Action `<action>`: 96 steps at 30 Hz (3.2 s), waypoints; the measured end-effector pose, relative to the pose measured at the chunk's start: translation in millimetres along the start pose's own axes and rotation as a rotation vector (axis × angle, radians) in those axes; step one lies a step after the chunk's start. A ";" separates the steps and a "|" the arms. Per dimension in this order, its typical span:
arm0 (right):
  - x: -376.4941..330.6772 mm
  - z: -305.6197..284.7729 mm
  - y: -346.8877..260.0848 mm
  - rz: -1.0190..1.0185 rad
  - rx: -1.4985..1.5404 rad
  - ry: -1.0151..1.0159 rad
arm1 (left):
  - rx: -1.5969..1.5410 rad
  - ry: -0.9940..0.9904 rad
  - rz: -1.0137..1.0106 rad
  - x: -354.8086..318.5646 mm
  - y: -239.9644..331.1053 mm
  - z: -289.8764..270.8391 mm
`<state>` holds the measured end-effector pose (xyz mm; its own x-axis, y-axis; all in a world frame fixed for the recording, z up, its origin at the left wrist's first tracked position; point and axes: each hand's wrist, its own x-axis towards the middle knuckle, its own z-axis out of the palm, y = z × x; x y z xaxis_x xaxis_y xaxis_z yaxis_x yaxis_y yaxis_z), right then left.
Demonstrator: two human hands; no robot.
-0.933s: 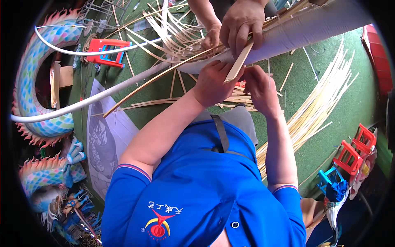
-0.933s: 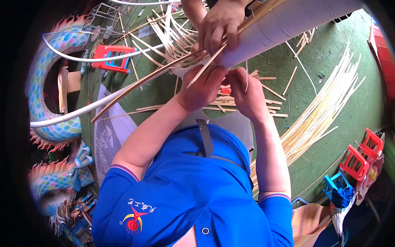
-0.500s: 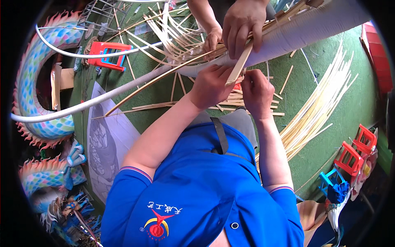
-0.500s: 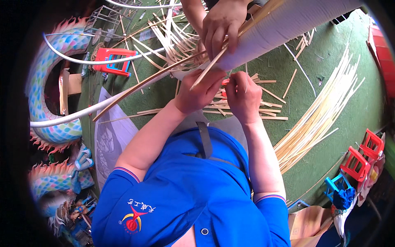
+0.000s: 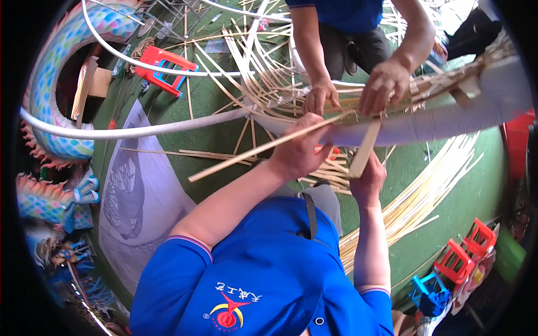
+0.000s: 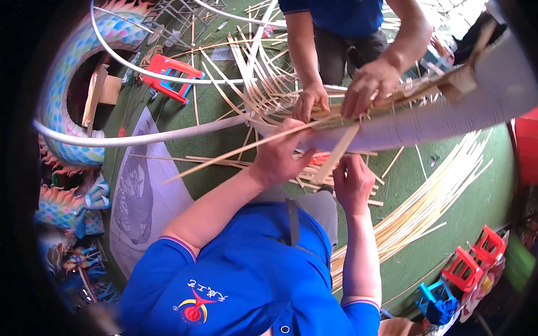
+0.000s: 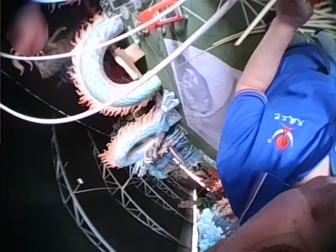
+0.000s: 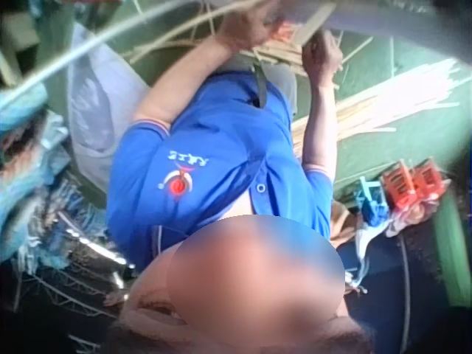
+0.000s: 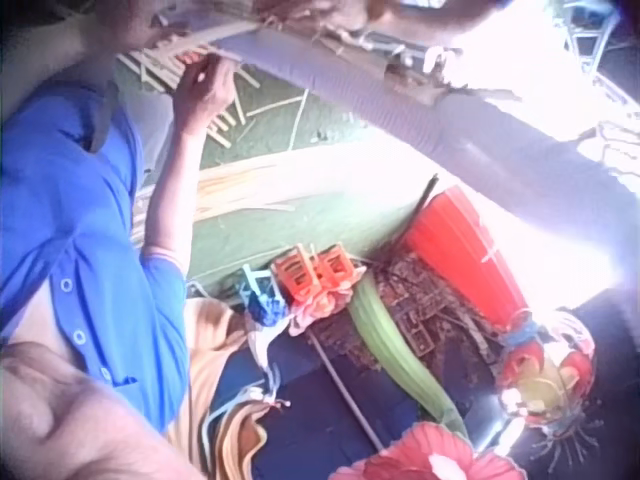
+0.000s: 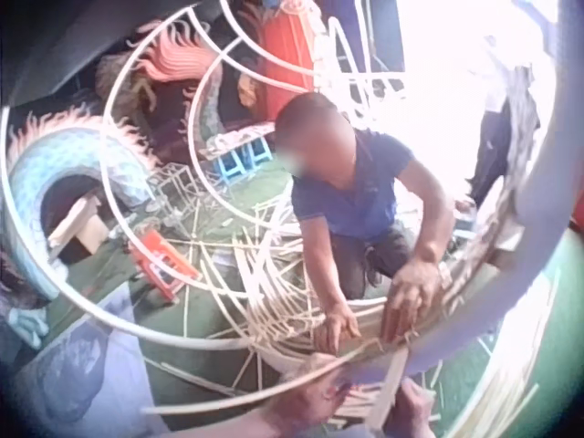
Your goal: Weave bamboo strips together to construct a large decorative frame.
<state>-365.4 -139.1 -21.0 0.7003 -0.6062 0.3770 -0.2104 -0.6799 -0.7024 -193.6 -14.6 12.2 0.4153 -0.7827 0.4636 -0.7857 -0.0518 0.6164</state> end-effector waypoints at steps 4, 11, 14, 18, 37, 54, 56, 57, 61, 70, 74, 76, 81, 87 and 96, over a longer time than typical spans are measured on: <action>-3.0 0.6 5.7 0.064 -0.061 -0.073 | -0.055 -0.045 -0.126 0.1 -4.4 2.5; -2.3 -3.4 10.0 0.031 -0.106 -0.091 | -0.081 -0.126 -0.083 19.7 -18.6 1.5; -3.0 -3.0 11.3 0.058 -0.100 -0.107 | 0.036 -0.297 -0.018 33.5 -23.7 -5.2; -1.9 -1.4 7.5 0.090 -0.070 -0.098 | -0.055 -0.278 0.091 39.0 -39.5 2.7; -1.7 -9.7 2.6 -0.058 -0.003 -0.216 | -0.163 -0.431 0.088 49.7 -40.0 6.1; -8.7 -15.6 -27.6 0.186 0.217 -0.298 | -0.152 -0.483 0.066 56.4 -22.0 -5.7; -13.3 -25.0 -30.5 0.234 0.236 -0.289 | -0.156 -0.501 0.056 53.6 -23.5 -4.2; -14.5 -27.7 -32.9 0.301 0.270 -0.290 | -0.171 -0.459 0.092 49.2 -29.0 -1.1; -22.5 -28.7 -35.7 0.354 0.255 -0.250 | -0.219 -0.340 0.129 33.4 -35.9 0.5; -65.7 17.8 -58.6 0.696 0.010 -0.395 | -0.270 -0.120 -0.007 -12.6 -64.2 -75.3; -90.3 58.2 -76.5 0.681 -0.099 -0.402 | -0.338 -0.168 -0.094 -46.6 -98.0 -94.5; -103.2 70.3 -90.2 0.776 -0.175 -0.447 | -0.362 -0.239 -0.103 -60.3 -115.7 -101.2; -102.2 102.1 -144.8 0.953 -0.089 -0.303 | -0.404 -0.439 -0.082 -65.0 -154.0 -111.7; -119.6 112.0 -183.8 0.962 -0.217 -0.280 | -0.466 -0.499 -0.050 -52.2 -169.7 -101.3; -99.0 93.2 -175.3 1.191 -0.031 -0.088 | -0.481 -0.505 0.030 -36.1 -157.3 -82.6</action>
<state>-334.3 78.6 8.6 0.0978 -0.8327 -0.5449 -0.7750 0.2798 -0.5667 -47.2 73.1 -49.0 0.0413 -0.9781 0.2041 -0.4543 0.1636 0.8757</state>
